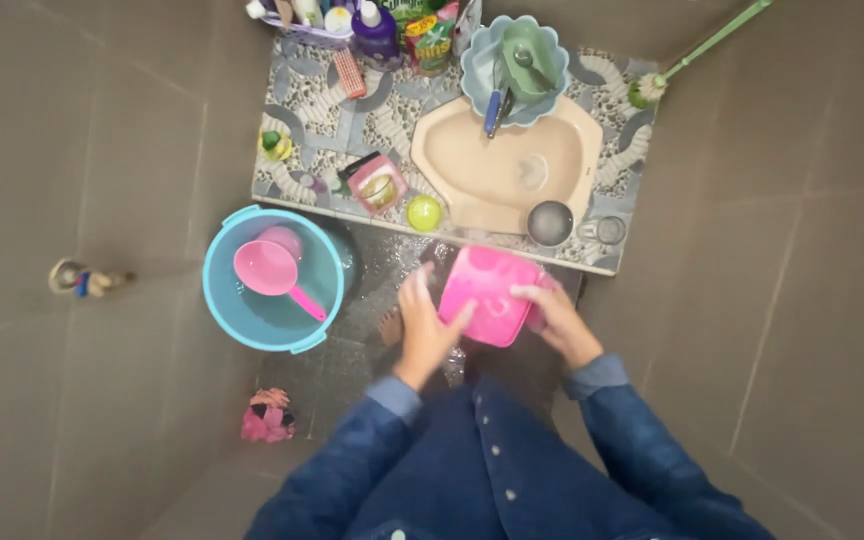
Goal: Washing several plastic containers and bowls using a sponge and soap in a bathroom area.
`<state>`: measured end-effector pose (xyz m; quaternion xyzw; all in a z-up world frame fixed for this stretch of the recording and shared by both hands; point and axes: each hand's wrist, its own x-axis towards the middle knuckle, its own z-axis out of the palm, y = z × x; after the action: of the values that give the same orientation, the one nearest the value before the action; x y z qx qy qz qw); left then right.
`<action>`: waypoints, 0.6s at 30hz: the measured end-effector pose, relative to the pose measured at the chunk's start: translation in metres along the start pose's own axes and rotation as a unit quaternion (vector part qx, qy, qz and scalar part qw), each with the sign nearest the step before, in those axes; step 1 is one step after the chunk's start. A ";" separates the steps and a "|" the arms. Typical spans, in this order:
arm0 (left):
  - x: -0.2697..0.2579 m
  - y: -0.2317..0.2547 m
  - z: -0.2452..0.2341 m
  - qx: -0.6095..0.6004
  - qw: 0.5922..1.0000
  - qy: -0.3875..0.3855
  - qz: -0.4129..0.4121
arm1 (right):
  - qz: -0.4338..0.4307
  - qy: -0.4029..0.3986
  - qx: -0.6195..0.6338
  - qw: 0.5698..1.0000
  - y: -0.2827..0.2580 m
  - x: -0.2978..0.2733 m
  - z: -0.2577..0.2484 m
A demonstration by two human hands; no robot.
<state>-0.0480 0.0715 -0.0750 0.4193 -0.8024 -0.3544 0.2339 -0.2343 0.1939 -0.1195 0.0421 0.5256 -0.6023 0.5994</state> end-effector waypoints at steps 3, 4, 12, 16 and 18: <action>-0.008 -0.055 0.008 -0.354 0.889 -0.214 -0.197 | -0.030 0.010 -0.020 0.999 -0.047 -0.047 0.057; -0.010 -0.049 -0.002 -0.357 0.887 -0.216 -0.197 | -0.030 0.014 -0.021 0.999 -0.041 -0.056 0.063; 0.024 0.014 -0.049 -0.608 0.638 -0.356 -0.310 | -0.507 0.151 -0.550 0.646 -0.018 -0.074 0.144; 0.007 -0.016 -0.052 -0.666 0.629 -0.338 -0.213 | -0.476 0.131 -0.621 0.609 0.016 -0.096 0.149; 0.012 -0.017 -0.074 -0.677 0.623 -0.337 -0.200 | -0.487 0.122 -0.621 0.602 0.012 -0.096 0.145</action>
<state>0.0046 0.0272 -0.0398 0.1440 -0.2554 -0.9519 0.0887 -0.1141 0.1631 0.0029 -0.5288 0.7843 -0.3231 0.0298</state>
